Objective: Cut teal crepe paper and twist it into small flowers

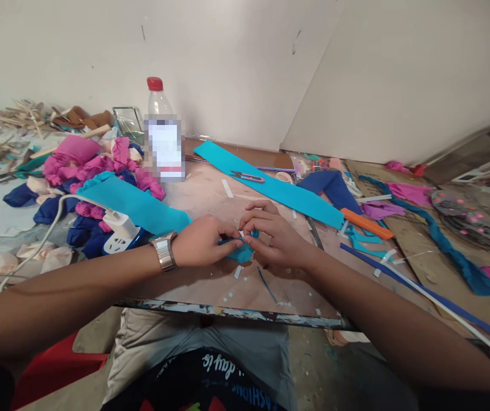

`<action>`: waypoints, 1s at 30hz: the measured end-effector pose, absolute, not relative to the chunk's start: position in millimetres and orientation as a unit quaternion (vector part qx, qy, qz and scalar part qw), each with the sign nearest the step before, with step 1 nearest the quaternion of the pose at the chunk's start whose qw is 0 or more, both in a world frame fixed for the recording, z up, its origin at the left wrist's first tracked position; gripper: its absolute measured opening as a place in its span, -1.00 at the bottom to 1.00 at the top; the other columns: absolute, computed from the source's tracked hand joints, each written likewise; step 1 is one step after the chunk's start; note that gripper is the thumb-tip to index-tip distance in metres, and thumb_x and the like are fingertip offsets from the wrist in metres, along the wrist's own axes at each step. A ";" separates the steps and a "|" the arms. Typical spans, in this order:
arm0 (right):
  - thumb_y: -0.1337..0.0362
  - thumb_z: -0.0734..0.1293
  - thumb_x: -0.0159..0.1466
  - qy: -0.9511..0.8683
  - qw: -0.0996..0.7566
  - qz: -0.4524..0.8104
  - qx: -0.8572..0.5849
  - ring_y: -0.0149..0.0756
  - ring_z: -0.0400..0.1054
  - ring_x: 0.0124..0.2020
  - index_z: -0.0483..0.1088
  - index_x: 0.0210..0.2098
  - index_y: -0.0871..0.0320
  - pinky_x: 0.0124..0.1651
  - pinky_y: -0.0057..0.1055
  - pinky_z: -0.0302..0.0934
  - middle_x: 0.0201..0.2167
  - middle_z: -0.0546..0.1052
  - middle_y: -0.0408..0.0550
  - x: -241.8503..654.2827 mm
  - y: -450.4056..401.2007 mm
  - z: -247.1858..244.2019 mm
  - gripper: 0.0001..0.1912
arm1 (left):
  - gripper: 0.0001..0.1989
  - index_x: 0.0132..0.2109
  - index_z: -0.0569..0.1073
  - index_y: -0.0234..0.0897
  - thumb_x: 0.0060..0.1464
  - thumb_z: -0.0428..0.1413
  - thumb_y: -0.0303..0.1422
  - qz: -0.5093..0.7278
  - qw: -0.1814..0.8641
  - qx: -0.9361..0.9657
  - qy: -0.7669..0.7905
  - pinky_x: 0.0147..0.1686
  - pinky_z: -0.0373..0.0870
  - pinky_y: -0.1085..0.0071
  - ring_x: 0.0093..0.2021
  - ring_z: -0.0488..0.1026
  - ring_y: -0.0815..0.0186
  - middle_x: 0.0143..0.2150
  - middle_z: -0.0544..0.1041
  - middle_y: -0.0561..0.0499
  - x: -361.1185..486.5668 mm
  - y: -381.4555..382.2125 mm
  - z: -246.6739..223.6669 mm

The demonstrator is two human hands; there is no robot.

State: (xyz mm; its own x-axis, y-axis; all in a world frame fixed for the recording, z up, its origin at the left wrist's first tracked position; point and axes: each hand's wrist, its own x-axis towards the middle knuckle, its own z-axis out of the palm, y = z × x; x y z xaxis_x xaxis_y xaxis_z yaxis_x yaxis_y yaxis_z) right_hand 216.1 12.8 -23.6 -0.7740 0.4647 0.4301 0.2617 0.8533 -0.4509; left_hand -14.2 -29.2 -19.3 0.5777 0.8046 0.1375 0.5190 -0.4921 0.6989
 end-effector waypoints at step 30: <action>0.25 0.43 0.35 -0.926 0.312 0.077 -0.197 0.02 0.27 0.19 0.56 -0.33 0.03 0.25 0.07 0.14 -0.25 0.63 -0.06 220.9 13.4 -22.2 -0.90 | -0.70 -0.47 0.30 -0.31 0.24 0.06 -0.34 0.184 0.381 0.822 0.382 -0.44 0.00 0.41 -0.48 0.11 0.44 -0.53 0.22 0.16 -18.6 -21.7 -16.0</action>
